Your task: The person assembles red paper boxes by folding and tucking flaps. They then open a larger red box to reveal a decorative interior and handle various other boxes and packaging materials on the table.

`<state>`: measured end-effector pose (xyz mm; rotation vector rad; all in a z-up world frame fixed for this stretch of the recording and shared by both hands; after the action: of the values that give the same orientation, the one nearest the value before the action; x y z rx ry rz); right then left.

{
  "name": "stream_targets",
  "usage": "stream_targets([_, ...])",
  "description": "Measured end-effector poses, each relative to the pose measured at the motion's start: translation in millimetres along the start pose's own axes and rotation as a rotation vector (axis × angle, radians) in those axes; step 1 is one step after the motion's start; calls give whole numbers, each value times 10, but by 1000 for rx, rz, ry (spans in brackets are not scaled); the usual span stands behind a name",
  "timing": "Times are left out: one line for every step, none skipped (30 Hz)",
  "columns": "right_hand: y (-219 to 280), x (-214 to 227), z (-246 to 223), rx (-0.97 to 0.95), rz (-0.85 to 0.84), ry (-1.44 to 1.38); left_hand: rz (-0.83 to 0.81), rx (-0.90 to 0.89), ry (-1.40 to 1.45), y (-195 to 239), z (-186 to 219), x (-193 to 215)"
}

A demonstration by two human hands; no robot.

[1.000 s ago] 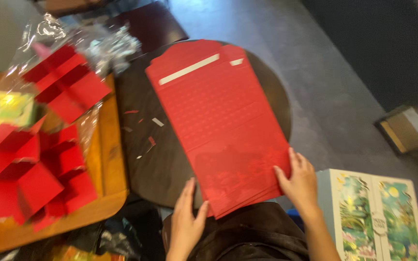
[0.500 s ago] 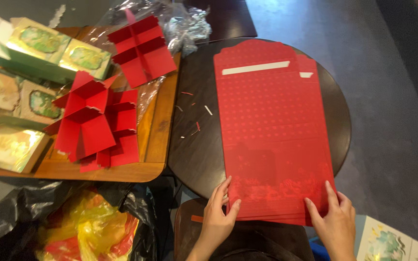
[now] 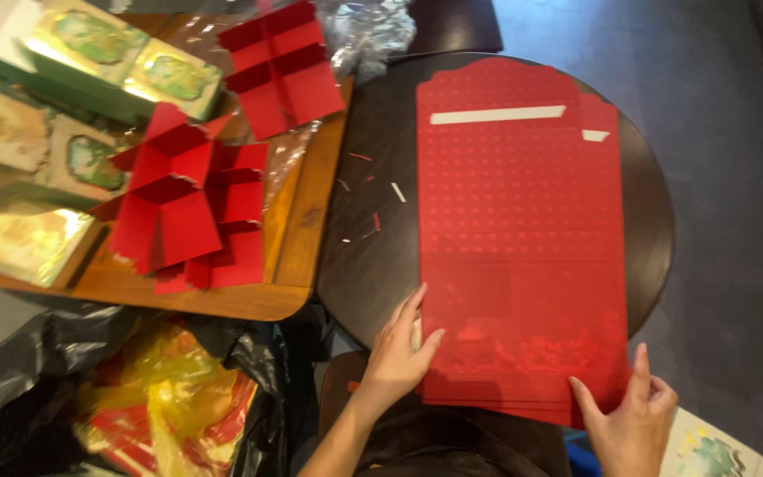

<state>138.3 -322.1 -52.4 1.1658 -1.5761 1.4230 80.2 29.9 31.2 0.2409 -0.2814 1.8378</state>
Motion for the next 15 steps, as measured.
stream_targets([-9,56,-37,-16,-29,-18,36,57,77,25,-47,-47])
stream_targets([-8,99,-64,-34,-63,-36,69,121,151,62,-112,-94])
stream_targets([-17,136,-82,-53,-97,-55,103,187,223,101,-184,-139])
stream_targets([-40,171,-112,-55,-112,-62,131,188,281,117,-230,-162])
stream_targets([-57,206,-134,-57,-126,-70,160,191,340,127,-280,-176])
stream_targets([-83,230,-150,-57,-139,-81,191,192,397,134,-329,-180])
stream_targets([-106,239,-135,-106,-163,-113,197,226,387,148,-386,-190])
stream_targets([-139,233,-112,-151,-188,-148,207,260,375,156,-441,-197])
stream_targets([-165,224,-79,-196,-211,-183,217,294,363,163,-492,-202])
stream_targets([-191,211,-43,-238,-240,-221,219,308,393,168,-530,-207])
stream_targets([-209,201,1,-280,-268,-259,222,322,424,171,-559,-210])
stream_targets([-241,178,39,-318,-295,-301,228,335,453,166,-578,-205])
stream_targets([-262,155,69,-344,-328,-315,229,362,512,164,-594,-202])
stream_targets([-273,134,96,-368,-358,-330,231,386,572,148,-607,-197])
stream_targets([-272,113,118,-391,-388,-345,233,410,632,131,-616,-185])
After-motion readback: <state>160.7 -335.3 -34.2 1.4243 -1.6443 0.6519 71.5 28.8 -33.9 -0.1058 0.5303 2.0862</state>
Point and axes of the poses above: each hand's wrist, its own y-axis away from the middle knuckle, its own x-axis out of the back of the hand, z = x × y, the point moved 5 cm from there along -y, towards the middle knuckle, and after that the axes turned 8 degrees about y, right-handed, at the moved point
